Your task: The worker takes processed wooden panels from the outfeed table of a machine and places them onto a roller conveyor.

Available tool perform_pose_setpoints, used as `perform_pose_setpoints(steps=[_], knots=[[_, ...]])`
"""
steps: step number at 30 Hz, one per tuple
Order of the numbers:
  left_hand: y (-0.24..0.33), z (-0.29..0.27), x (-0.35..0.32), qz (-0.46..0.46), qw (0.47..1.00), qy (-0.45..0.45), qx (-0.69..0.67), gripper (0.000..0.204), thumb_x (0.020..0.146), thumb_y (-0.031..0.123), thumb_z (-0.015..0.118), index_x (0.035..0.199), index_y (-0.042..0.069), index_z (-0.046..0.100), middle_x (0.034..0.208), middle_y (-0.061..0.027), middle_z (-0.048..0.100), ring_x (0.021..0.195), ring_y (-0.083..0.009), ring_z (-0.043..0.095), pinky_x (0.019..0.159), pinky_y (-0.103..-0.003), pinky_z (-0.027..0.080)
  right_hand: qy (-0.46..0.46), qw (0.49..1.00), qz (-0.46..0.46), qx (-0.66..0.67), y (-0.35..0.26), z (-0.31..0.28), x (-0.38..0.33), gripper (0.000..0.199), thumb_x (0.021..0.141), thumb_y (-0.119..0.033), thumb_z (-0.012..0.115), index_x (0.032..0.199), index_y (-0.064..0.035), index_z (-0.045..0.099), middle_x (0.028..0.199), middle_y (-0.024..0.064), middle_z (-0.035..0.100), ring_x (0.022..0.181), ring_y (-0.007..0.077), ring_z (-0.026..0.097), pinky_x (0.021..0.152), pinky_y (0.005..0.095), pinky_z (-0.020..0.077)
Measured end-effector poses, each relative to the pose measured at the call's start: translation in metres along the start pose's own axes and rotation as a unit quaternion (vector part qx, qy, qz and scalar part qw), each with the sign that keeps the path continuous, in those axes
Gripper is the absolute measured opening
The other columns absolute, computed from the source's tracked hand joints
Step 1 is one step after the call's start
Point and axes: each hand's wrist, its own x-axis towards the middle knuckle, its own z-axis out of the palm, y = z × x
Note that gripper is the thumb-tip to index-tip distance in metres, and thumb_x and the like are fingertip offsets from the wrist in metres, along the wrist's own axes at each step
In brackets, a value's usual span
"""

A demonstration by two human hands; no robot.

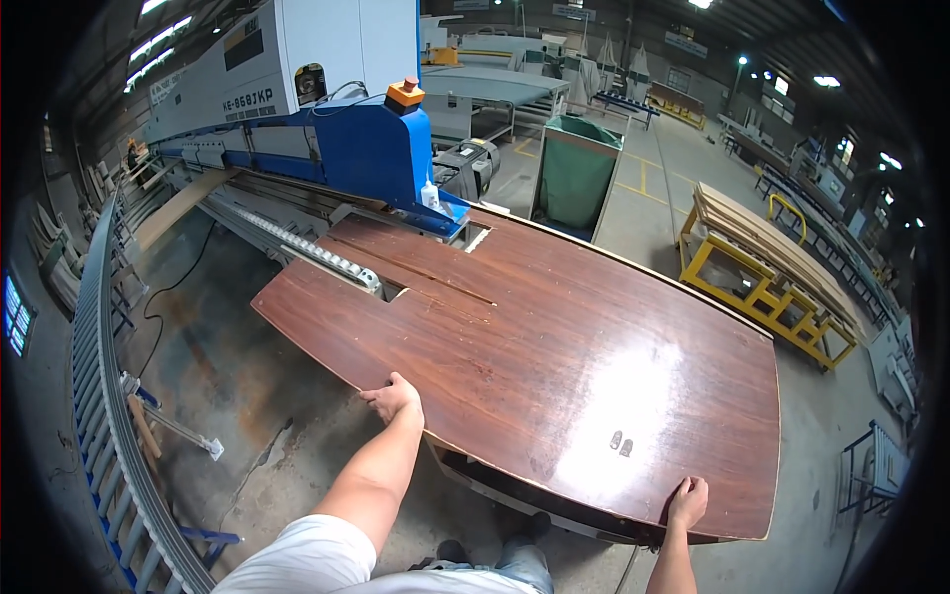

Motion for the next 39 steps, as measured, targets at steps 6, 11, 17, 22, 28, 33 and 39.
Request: perform_pose_setpoints(steps=[6,11,17,22,28,33,39], knots=[[-0.004,0.008,0.003,0.002,0.999,0.031,0.03,0.078,0.079,0.034,0.054,0.14,-0.001,0.021,0.118,-0.0267,0.051,0.101,-0.0415,0.059,0.082,-0.05,0.051,-0.001,1.0,0.003,-0.01,0.003,0.002,0.0,0.017,0.087,-0.021,0.059,0.091,-0.0046,0.061,0.09,0.0118,0.062,0.084,0.0317,0.061,0.073,0.0421,0.047],[-0.003,0.01,0.005,-0.002,0.999,0.039,0.027,0.075,0.078,0.034,0.055,0.137,-0.001,0.025,0.117,-0.026,0.052,0.099,-0.0416,0.06,0.082,-0.05,0.051,-0.003,1.0,-0.009,-0.006,0.006,0.006,0.001,0.018,0.087,-0.021,0.059,0.091,-0.0039,0.06,0.091,0.0125,0.063,0.084,0.0319,0.061,0.073,0.0422,0.0468],[-0.006,0.012,0.01,-0.004,0.999,0.038,0.033,0.077,0.077,0.035,0.055,0.138,-0.001,0.024,0.12,-0.0263,0.05,0.102,-0.041,0.059,0.083,-0.049,0.051,0.006,1.0,-0.004,-0.019,0.005,0.004,-0.001,0.018,0.088,-0.022,0.058,0.09,-0.0039,0.059,0.09,0.0131,0.063,0.084,0.0326,0.061,0.073,0.0425,0.0467],[-0.006,0.018,0.006,0.006,0.999,0.035,0.026,0.079,0.077,0.036,0.054,0.139,-0.002,0.023,0.12,-0.0272,0.05,0.1,-0.0412,0.06,0.083,-0.05,0.051,0.013,1.0,-0.004,-0.012,0.005,0.002,0.0,0.018,0.087,-0.021,0.059,0.089,-0.0035,0.058,0.09,0.0144,0.063,0.083,0.0337,0.06,0.072,0.0432,0.0467],[-0.001,0.006,-0.003,0.007,1.0,0.001,0.021,0.082,0.08,0.039,0.053,0.141,-0.002,0.018,0.124,-0.0282,0.048,0.105,-0.0428,0.059,0.086,-0.051,0.05,0.029,1.0,-0.001,-0.001,0.005,0.006,0.002,0.016,0.088,-0.021,0.059,0.092,-0.0048,0.06,0.093,0.0133,0.063,0.086,0.0338,0.061,0.074,0.0428,0.0477],[-0.006,0.006,0.001,0.017,1.0,0.0,0.007,0.081,0.081,0.038,0.053,0.141,-0.003,0.017,0.126,-0.03,0.046,0.105,-0.0448,0.058,0.087,-0.052,0.049,0.031,1.0,0.004,0.003,0.003,0.005,0.001,0.014,0.089,-0.018,0.057,0.094,-0.0056,0.062,0.095,0.0125,0.064,0.087,0.0335,0.061,0.075,0.0421,0.0481],[-0.002,-0.001,-0.007,0.013,1.0,-0.012,0.006,0.075,0.082,0.037,0.056,0.136,-0.004,0.023,0.121,-0.0303,0.05,0.104,-0.0444,0.058,0.088,-0.051,0.049,0.021,1.0,0.009,0.004,0.002,0.001,-0.001,0.014,0.087,-0.021,0.06,0.089,-0.0063,0.061,0.09,0.0124,0.064,0.085,0.0331,0.061,0.073,0.0428,0.0478]])
